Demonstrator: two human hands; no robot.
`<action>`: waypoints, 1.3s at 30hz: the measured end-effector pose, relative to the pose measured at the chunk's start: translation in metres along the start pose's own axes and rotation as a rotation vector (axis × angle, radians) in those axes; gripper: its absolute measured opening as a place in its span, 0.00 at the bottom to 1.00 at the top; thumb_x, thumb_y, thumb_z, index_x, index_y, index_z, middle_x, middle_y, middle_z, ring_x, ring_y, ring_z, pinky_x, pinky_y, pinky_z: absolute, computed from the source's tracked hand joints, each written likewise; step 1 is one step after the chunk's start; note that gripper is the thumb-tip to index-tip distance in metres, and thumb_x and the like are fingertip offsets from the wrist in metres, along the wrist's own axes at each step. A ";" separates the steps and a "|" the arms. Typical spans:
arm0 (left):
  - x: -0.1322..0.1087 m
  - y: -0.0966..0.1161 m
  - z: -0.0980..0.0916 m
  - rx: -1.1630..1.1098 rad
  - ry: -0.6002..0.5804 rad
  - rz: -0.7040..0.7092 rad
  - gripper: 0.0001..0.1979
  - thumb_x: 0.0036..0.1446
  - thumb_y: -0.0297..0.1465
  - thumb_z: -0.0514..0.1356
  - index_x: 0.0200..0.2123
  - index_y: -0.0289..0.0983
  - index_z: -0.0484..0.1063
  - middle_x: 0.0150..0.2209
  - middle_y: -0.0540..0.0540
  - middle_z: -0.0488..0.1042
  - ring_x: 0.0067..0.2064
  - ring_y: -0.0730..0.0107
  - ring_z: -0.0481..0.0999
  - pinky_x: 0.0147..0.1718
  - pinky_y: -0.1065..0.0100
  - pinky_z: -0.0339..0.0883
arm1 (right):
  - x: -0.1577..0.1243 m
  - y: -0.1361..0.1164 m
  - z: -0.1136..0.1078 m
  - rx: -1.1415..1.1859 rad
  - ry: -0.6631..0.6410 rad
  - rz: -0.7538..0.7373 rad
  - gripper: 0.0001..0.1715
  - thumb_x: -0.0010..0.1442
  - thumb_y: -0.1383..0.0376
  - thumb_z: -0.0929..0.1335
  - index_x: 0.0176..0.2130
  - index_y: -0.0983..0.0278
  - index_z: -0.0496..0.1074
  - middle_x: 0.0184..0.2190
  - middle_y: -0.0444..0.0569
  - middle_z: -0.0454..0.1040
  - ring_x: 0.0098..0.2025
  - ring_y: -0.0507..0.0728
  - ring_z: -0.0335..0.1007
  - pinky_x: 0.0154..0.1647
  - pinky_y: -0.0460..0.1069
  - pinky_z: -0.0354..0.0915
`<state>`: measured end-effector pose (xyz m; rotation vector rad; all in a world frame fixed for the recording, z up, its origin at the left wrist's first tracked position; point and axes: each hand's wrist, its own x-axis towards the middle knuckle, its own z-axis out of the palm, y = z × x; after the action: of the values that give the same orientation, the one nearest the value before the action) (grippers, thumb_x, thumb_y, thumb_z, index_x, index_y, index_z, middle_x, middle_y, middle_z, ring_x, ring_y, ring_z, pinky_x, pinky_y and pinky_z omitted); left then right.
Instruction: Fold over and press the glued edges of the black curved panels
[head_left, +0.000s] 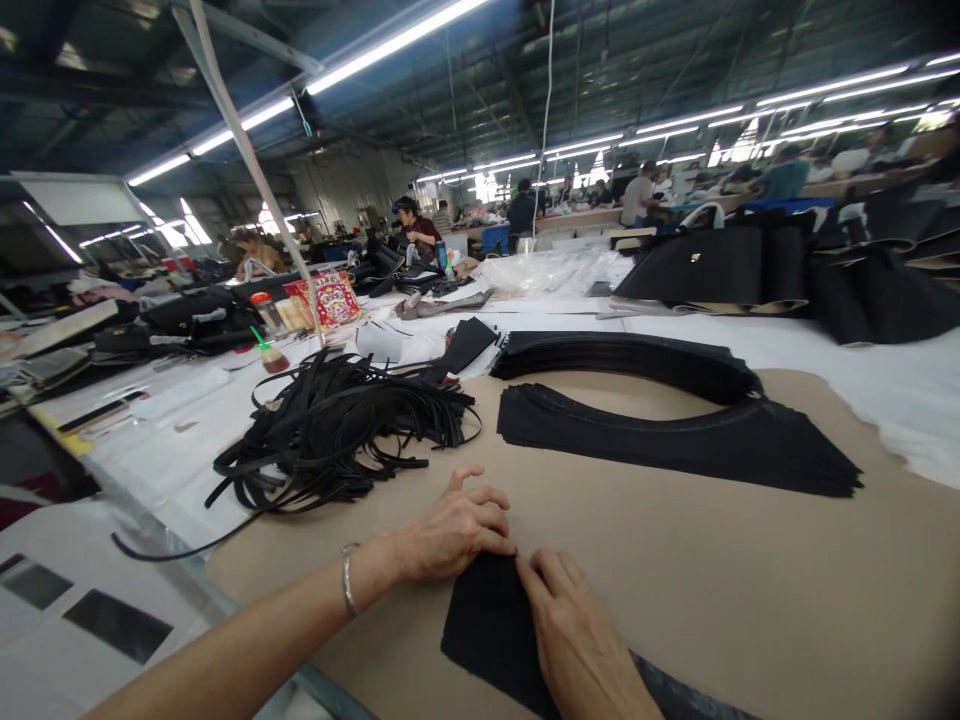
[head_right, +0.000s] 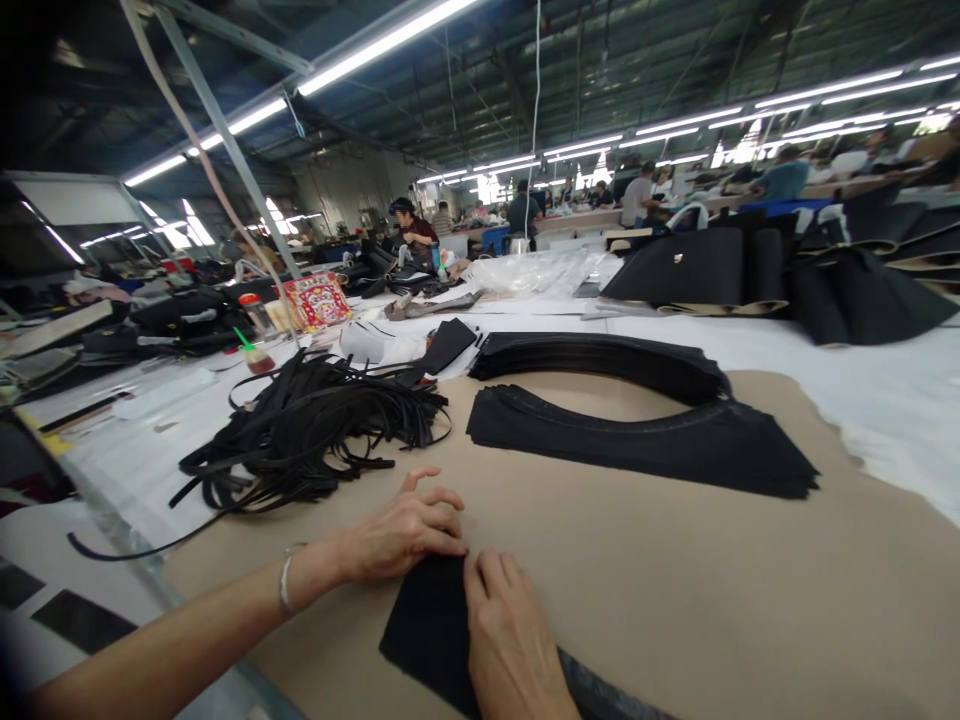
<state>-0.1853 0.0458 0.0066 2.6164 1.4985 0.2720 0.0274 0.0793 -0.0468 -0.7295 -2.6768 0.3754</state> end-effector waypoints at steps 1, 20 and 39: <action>-0.001 0.000 -0.001 0.004 0.001 0.003 0.20 0.60 0.19 0.54 0.46 0.49 0.74 0.42 0.54 0.78 0.59 0.66 0.66 0.63 0.50 0.31 | 0.000 0.000 0.000 -0.006 0.002 -0.004 0.25 0.56 0.82 0.61 0.49 0.67 0.73 0.40 0.51 0.71 0.41 0.59 0.65 0.45 0.52 0.65; -0.026 0.017 0.010 0.042 0.162 -0.161 0.16 0.64 0.23 0.52 0.47 0.45 0.74 0.41 0.49 0.77 0.50 0.67 0.70 0.61 0.54 0.41 | 0.004 -0.006 -0.008 -0.129 0.031 -0.025 0.30 0.53 0.81 0.62 0.53 0.66 0.73 0.41 0.51 0.73 0.41 0.60 0.66 0.43 0.54 0.63; -0.037 0.034 0.022 -0.028 0.207 -0.264 0.16 0.65 0.24 0.51 0.52 0.44 0.69 0.44 0.48 0.76 0.51 0.65 0.68 0.59 0.54 0.39 | 0.019 -0.013 -0.022 -0.053 -0.257 0.050 0.35 0.58 0.76 0.59 0.64 0.65 0.62 0.51 0.54 0.70 0.51 0.64 0.63 0.52 0.58 0.57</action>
<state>-0.1704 -0.0029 -0.0123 2.3935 1.8665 0.5452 0.0144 0.0821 -0.0175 -0.8151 -2.9228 0.4388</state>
